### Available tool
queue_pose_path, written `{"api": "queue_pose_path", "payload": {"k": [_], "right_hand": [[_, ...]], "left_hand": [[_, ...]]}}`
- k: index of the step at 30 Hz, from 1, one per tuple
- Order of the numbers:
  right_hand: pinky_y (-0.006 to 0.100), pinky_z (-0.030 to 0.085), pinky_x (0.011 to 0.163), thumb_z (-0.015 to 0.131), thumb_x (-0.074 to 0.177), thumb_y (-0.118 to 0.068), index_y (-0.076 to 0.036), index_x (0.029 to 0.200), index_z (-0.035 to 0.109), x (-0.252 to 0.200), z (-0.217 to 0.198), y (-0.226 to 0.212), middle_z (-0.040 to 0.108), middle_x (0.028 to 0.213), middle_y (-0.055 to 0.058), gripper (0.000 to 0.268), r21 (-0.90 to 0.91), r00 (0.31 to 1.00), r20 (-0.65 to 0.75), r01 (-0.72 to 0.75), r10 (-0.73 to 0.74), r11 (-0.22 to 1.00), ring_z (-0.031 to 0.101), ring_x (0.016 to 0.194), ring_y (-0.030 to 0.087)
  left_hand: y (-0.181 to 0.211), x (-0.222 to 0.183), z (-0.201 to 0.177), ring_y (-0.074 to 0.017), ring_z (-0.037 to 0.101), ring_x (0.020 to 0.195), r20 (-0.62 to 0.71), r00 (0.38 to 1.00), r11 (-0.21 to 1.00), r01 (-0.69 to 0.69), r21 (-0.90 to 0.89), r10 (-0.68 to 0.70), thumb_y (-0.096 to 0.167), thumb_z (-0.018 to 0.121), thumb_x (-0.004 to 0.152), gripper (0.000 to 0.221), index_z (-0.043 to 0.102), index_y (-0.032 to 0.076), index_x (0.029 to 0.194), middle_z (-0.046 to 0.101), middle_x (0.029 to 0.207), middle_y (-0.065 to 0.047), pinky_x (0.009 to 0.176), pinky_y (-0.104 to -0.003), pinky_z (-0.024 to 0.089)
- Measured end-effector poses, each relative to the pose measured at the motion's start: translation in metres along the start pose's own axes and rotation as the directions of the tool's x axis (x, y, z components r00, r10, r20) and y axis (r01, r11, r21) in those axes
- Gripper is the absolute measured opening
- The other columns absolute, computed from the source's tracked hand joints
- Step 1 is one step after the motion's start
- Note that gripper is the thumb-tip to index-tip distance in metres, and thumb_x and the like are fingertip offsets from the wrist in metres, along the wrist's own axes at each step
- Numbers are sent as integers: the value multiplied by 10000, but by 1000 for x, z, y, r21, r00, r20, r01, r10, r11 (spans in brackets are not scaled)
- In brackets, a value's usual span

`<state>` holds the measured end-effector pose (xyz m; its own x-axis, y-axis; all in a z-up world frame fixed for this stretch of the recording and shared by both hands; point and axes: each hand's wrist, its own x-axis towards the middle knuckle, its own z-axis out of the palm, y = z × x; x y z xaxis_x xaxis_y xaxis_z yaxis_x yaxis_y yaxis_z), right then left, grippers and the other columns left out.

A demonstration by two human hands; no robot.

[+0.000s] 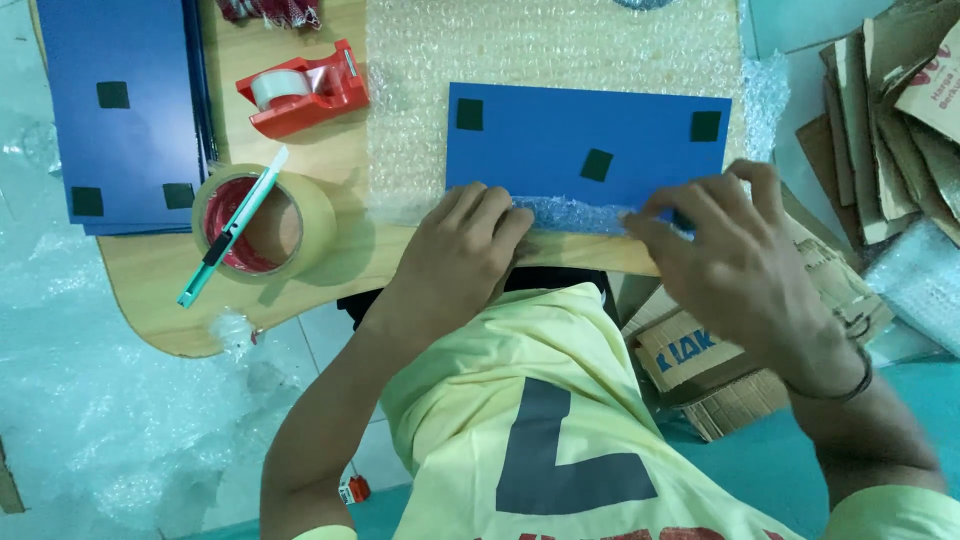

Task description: The person wipes a blue rectangular panel with a cloth, then wraps it in bubble wrap and secures it with tape using a dispenser and scissors.

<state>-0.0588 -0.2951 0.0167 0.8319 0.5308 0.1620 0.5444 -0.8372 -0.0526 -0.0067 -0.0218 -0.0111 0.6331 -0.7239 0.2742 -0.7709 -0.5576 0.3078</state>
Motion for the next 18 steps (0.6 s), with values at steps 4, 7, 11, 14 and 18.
{"api": "queue_pose_path", "payload": {"k": [4, 7, 11, 14, 18], "right_hand": [[424, 394, 882, 824, 914, -159, -141, 1167, 761, 2, 13, -31, 603, 1110, 52, 261, 73, 986, -162, 49, -37, 996, 488, 935, 185], [358, 431, 800, 785, 961, -299, -112, 1161, 703, 17, 28, -63, 579, 1069, 62, 285, 149, 984, -176, -11, 38, 989, 514, 894, 193], [408, 412, 823, 763, 934, -303, -29, 1232, 650, 33, 35, -75, 551, 1148, 163, 421, 206, 988, -65, -126, 142, 970, 503, 898, 269], [431, 415, 739, 744, 914, -425, -119, 1248, 593, 34, 46, -73, 475, 1044, 86, 478, 108, 974, -48, -215, 221, 971, 493, 795, 269], [432, 444, 767, 647, 992, -515, -90, 1263, 625, 36, 38, -72, 499, 1059, 113, 504, 126, 968, -2, -249, 251, 960, 528, 816, 286]], "left_hand": [[-2, 4, 2, -246, 542, 894, 36, 998, 997, 45, -59, -43, 145, 688, 945, 149, 636, 36, 1032, 558, 946, -105, 866, -377, 484], [-4, 4, 3, -247, 548, 888, 39, 999, 997, 40, -69, -38, 124, 685, 940, 122, 631, 33, 1000, 559, 934, -111, 874, -377, 492], [-4, 5, -3, -262, 526, 918, 112, 992, 990, 74, -116, -61, -51, 637, 794, 290, 631, -1, 1080, 555, 991, -135, 897, -391, 487], [-7, 5, -3, -307, 569, 868, 101, 994, 996, 44, -73, -36, -15, 505, 969, 185, 654, 0, 1077, 487, 915, -86, 793, -425, 496], [-22, -2, -2, -335, 559, 917, 99, 988, 992, 125, -33, -122, 36, 565, 941, 119, 663, 7, 1003, 498, 927, -109, 785, -478, 481]]}}
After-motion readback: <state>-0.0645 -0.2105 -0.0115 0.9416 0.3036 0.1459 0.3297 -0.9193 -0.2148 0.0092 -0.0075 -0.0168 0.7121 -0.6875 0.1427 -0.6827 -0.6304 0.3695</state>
